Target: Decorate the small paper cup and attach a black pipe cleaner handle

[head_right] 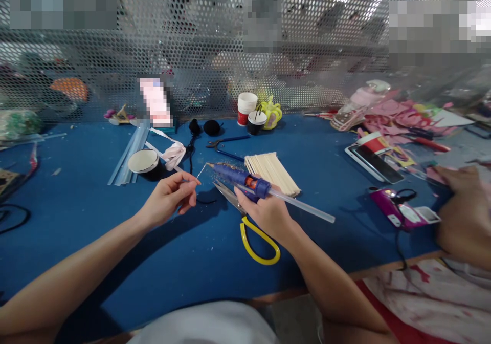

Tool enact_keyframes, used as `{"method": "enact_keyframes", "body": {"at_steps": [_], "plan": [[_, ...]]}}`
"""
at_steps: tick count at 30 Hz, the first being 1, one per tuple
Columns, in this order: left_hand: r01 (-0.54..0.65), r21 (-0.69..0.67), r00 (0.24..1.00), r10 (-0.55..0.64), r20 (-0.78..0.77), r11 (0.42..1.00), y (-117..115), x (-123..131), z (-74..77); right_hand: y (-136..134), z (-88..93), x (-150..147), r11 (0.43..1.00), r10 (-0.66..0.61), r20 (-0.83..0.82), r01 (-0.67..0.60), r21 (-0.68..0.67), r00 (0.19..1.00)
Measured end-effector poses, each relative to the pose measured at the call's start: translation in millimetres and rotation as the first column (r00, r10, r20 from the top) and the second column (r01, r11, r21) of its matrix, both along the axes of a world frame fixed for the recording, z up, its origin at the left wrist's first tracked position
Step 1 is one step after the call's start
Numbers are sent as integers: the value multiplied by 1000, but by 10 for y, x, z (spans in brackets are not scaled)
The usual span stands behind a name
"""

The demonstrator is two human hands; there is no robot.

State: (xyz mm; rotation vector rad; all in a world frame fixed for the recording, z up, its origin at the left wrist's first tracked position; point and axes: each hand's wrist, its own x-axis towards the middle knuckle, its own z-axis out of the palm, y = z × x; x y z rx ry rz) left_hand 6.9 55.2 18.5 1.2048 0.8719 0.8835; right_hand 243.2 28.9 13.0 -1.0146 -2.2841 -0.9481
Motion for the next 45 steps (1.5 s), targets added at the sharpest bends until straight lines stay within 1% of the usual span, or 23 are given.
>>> {"method": "enact_keyframes", "body": {"at_steps": [3,7,12,16,18,19,21,24,27,29,31,34,37,39,41,43,45], "plan": [[1,-2,1000,-1,4,1000,0,0,5,-5,-25,3,1000,3,-19,-4,-24,1000],[-1,-5,1000,1,7,1000,5,-3,2,-18,4,-11,999,17,47,-18,26,999],[3,-10,1000,-3,7,1000,0,-5,7,-13,39,-7,999,13,48,-15,41,999],[6,-16,1000,-6,2,1000,-8,-1,19,-17,11,18,997,-46,-8,46,-67,999],[5,-17,1000,-5,0,1000,-9,2,23,-23,22,13,993,-30,-27,27,-114,999],[7,-17,1000,-7,1,1000,-8,3,23,-26,38,4,994,-8,-28,5,-109,1000],[13,-13,1000,-13,3,1000,-6,2,19,-31,85,-23,998,31,-12,-31,-45,999],[20,-7,1000,-20,6,1000,-4,-4,10,-32,144,-60,997,37,32,-38,60,999],[29,-5,1000,-29,12,1000,-6,-9,6,-22,125,-51,996,39,50,-42,77,998],[34,-6,999,-34,10,999,-9,-9,10,-10,69,-20,998,36,26,-37,41,999],[37,-6,999,-37,4,999,-12,-6,17,0,0,17,999,8,-37,-10,-49,999],[38,-16,999,-38,-2,999,-15,-1,26,1,-77,51,975,-57,-146,24,-223,988],[39,-30,999,-39,7,999,-15,-1,22,-19,-100,43,949,-69,-247,-13,-314,967],[43,-36,999,-42,13,998,-15,-3,16,-34,-92,23,943,-68,-287,-32,-330,956],[47,-38,999,-46,13,998,-16,-5,12,-41,-77,5,949,-63,-281,-30,-315,958],[48,-38,999,-48,9,998,-18,-6,13,-38,-62,-4,960,-40,-256,-34,-278,966],[49,-32,999,-49,6,998,-22,-5,19,-30,-52,-3,975,12,-219,-60,-213,976]]}}
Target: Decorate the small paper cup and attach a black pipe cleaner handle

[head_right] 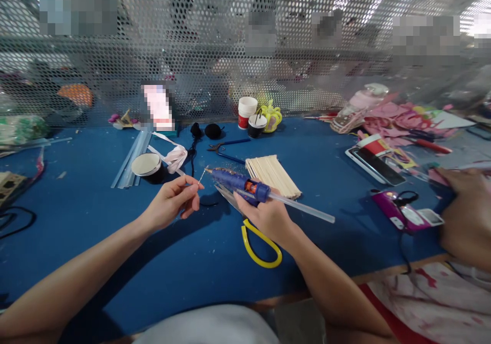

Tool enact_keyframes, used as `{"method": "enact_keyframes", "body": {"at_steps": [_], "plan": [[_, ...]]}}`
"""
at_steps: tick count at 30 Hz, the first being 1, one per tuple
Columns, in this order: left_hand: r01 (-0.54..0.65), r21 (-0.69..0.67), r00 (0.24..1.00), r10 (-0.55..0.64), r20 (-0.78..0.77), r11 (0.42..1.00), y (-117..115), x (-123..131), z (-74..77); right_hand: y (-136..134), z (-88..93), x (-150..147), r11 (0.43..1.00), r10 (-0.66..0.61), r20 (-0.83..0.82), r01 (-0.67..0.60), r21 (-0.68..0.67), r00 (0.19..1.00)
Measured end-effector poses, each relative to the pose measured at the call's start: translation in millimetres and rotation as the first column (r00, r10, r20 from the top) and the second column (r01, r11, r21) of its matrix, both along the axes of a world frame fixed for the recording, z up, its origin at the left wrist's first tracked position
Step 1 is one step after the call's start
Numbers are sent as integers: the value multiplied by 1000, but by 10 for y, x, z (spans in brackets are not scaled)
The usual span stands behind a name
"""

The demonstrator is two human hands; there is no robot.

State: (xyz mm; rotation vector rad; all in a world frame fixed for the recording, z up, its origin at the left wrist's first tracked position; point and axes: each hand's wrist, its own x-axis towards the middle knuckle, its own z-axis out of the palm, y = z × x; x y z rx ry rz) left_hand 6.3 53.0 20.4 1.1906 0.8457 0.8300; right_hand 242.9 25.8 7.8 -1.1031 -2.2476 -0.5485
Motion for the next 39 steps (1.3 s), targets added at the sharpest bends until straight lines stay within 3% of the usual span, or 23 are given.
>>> {"method": "enact_keyframes", "body": {"at_steps": [5,17,24,30,33,36,39], "plan": [[10,13,1000,-10,-3,1000,-11,-1,15,2,-4,3,992,8,122,-23,125,992],[-6,2,1000,6,4,1000,-11,5,32,4,32,-10,995,-4,103,-7,103,995],[-6,19,1000,6,2,1000,-17,1,49,9,98,-29,980,13,169,-46,195,986],[-6,28,1000,6,10,1000,-15,-6,52,28,105,-6,1000,4,42,-5,30,999],[-15,19,1000,15,15,1000,-8,-7,54,27,166,-42,982,-40,-197,1,-191,980],[-29,11,999,29,17,1000,5,-3,38,19,277,-85,910,-196,-408,11,-414,891],[-53,10,998,53,18,999,24,0,2,41,370,-48,784,-390,-543,-41,-619,744]]}}
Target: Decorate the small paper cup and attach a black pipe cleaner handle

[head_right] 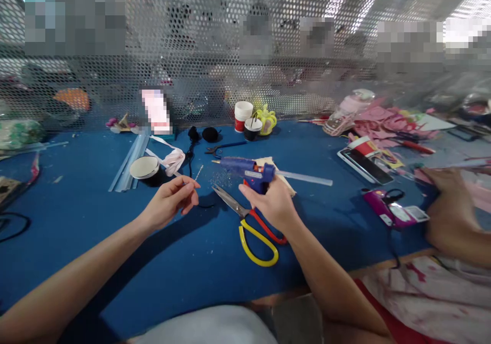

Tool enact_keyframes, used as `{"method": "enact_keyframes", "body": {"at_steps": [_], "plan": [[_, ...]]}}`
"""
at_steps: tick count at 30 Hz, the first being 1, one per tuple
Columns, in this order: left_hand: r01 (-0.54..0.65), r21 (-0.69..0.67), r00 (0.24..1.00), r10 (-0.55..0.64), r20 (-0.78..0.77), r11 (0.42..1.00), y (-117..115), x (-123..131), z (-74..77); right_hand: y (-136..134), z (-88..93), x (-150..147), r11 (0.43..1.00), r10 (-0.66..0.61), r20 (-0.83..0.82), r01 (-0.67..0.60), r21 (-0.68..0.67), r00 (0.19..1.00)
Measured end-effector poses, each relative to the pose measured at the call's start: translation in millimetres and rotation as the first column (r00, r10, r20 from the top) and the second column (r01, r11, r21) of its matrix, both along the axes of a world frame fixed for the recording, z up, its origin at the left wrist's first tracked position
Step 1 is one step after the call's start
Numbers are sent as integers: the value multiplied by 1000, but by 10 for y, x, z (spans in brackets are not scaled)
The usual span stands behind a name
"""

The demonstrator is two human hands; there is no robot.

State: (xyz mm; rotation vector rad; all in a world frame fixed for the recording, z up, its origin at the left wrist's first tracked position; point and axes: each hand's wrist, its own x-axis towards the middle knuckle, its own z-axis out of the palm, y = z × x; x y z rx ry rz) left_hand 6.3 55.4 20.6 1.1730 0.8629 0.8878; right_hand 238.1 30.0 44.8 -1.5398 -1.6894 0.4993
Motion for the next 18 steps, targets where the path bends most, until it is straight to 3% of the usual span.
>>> {"method": "enact_keyframes", "body": {"at_steps": [4,8,12,18], "plan": [[-89,82,995,92,-31,993,41,-12,-60,110,22,209,989,-148,-154,147,-21,977],[-162,175,977,182,-107,971,78,-31,-104,257,-31,417,959,-249,98,260,-114,964],[-124,206,976,156,-151,971,81,-37,-126,394,-131,480,911,-277,306,350,-219,911],[-108,202,982,136,-134,973,87,-44,-125,488,-251,473,885,-266,657,448,-123,705]]}}
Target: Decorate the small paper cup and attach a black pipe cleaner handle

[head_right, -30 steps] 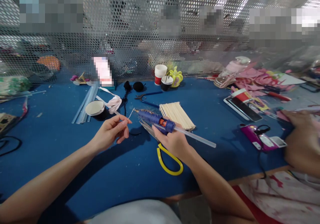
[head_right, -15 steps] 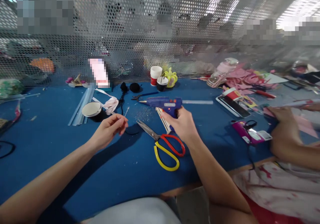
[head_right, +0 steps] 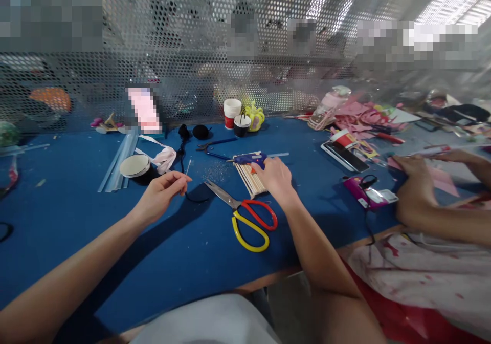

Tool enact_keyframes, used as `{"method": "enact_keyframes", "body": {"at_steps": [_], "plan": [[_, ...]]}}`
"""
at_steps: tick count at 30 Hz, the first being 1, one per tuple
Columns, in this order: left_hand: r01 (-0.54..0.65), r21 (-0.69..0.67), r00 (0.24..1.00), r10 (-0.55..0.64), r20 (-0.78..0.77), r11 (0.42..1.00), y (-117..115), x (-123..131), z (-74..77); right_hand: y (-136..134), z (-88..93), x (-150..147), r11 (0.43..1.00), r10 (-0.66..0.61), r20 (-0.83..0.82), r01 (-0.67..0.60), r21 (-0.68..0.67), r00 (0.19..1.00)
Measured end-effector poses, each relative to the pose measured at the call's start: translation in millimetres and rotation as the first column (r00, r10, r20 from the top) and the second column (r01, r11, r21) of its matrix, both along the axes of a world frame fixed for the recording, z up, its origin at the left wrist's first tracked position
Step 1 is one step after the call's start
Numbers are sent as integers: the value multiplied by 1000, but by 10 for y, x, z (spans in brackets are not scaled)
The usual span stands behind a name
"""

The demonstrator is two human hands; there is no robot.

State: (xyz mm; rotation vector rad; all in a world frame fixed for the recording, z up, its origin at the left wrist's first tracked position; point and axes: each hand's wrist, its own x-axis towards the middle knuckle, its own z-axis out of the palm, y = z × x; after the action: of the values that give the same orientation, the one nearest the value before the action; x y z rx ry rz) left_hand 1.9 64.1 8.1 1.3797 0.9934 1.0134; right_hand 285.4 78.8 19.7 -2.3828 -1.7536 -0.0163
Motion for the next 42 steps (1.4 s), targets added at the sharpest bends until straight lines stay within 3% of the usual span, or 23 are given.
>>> {"method": "enact_keyframes", "body": {"at_steps": [4,5,7,9,10,12,14,20,25,29,33,36,39,42], "plan": [[-25,1,1000,25,8,1000,8,7,11,-115,88,-107,983,65,91,-79,166,994],[-29,-4,999,29,12,1000,3,15,12,-165,124,-177,958,122,70,-136,252,990],[-28,-27,999,28,24,999,-17,39,10,-273,185,-376,883,368,-106,-311,352,924],[-6,-58,999,8,35,998,-48,72,-3,-368,202,-620,813,580,-412,-470,344,703],[5,-71,999,-2,39,997,-65,89,-14,-404,190,-740,793,597,-563,-527,306,572],[22,-76,999,-19,37,997,-98,122,-48,-444,131,-938,799,523,-766,-527,287,375],[16,-43,1000,-16,1,999,-126,150,-87,-448,51,-1058,835,456,-839,-469,288,296],[-3,151,972,38,-230,989,-166,204,-114,-408,-99,-1090,867,447,-849,-371,333,282],[143,327,922,-5,-388,934,-57,137,-126,-388,25,-969,874,456,-856,-305,380,241],[352,405,758,-3,-652,844,66,94,-265,-379,142,-865,884,446,-859,-274,378,252],[425,391,629,45,-776,817,89,137,-379,-389,77,-841,885,402,-884,-348,309,239],[449,390,650,6,-760,804,60,146,-313,-395,-21,-852,877,370,-897,-409,252,242],[460,365,724,-103,-683,810,13,103,-113,-390,-84,-866,870,364,-898,-435,233,247],[418,428,771,-64,-634,801,-30,43,99,-381,-94,-888,860,362,-913,-444,249,189]]}}
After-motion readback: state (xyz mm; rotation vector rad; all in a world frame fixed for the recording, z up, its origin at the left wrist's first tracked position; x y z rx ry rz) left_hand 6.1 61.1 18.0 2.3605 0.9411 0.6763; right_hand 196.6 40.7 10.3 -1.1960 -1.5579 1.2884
